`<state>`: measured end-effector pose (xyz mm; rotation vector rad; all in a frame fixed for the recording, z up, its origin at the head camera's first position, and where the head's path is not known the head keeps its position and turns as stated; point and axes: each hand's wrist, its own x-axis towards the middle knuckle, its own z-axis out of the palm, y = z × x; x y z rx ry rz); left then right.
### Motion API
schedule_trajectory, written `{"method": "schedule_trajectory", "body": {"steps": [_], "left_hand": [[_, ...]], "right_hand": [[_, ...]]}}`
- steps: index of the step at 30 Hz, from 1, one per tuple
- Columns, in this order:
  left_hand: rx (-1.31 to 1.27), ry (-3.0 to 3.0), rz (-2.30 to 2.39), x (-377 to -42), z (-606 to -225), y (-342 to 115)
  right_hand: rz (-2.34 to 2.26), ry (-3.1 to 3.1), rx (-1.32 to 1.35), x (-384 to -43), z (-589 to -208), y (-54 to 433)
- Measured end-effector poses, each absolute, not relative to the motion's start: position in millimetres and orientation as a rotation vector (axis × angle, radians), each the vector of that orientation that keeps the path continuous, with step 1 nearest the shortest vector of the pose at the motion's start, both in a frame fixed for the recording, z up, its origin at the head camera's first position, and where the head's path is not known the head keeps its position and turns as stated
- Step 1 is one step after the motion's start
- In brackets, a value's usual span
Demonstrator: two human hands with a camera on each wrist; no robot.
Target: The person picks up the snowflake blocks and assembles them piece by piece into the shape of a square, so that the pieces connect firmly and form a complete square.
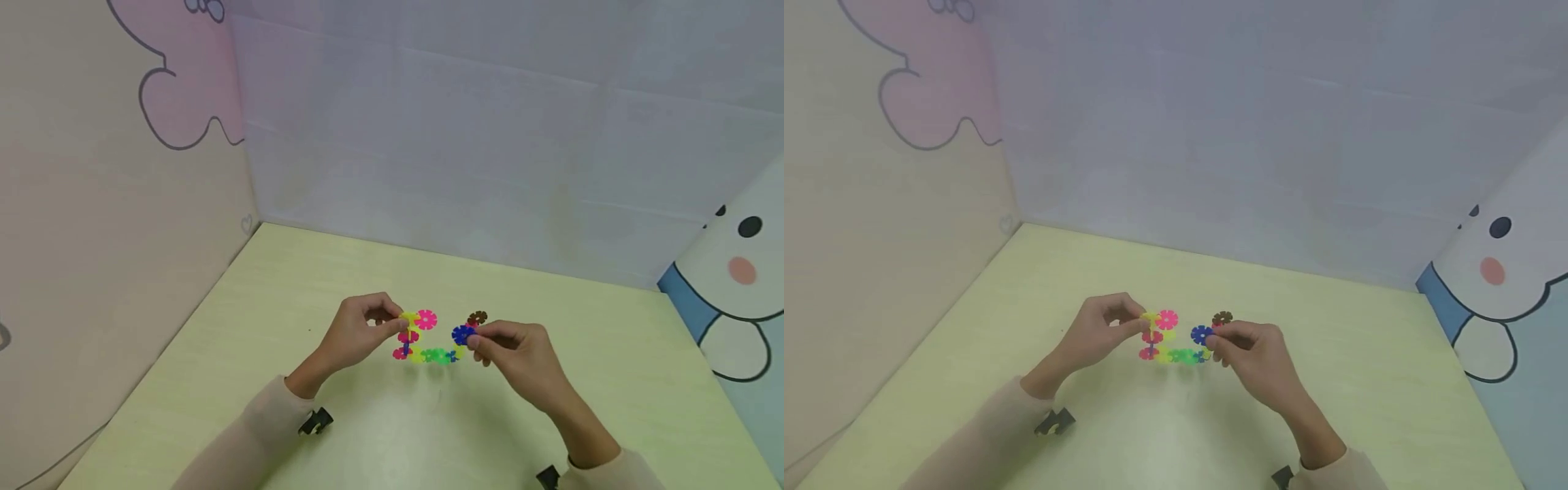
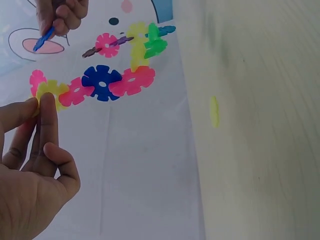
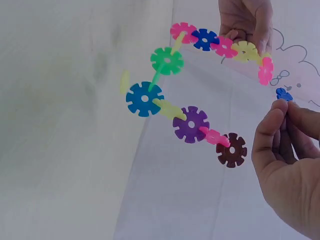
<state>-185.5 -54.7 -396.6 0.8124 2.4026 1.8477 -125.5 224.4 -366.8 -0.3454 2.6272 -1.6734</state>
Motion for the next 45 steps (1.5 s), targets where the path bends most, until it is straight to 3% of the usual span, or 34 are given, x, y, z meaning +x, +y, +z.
{"method": "schedule_trajectory", "body": {"steps": [14, 31, 45], "left_hand": [[0.878, 2.367, 1.772, -164, -392, -46], [0.902, 2.435, 1.709, -166, -394, -43], [0.813, 2.425, 1.667, -167, -398, -47]], "right_hand": [[-1.605, 2.740, -0.357, -114, -367, 218], [-1.572, 3.022, -0.755, -118, -383, 205], [-1.652, 2.836, -0.547, -120, -384, 200]]}}
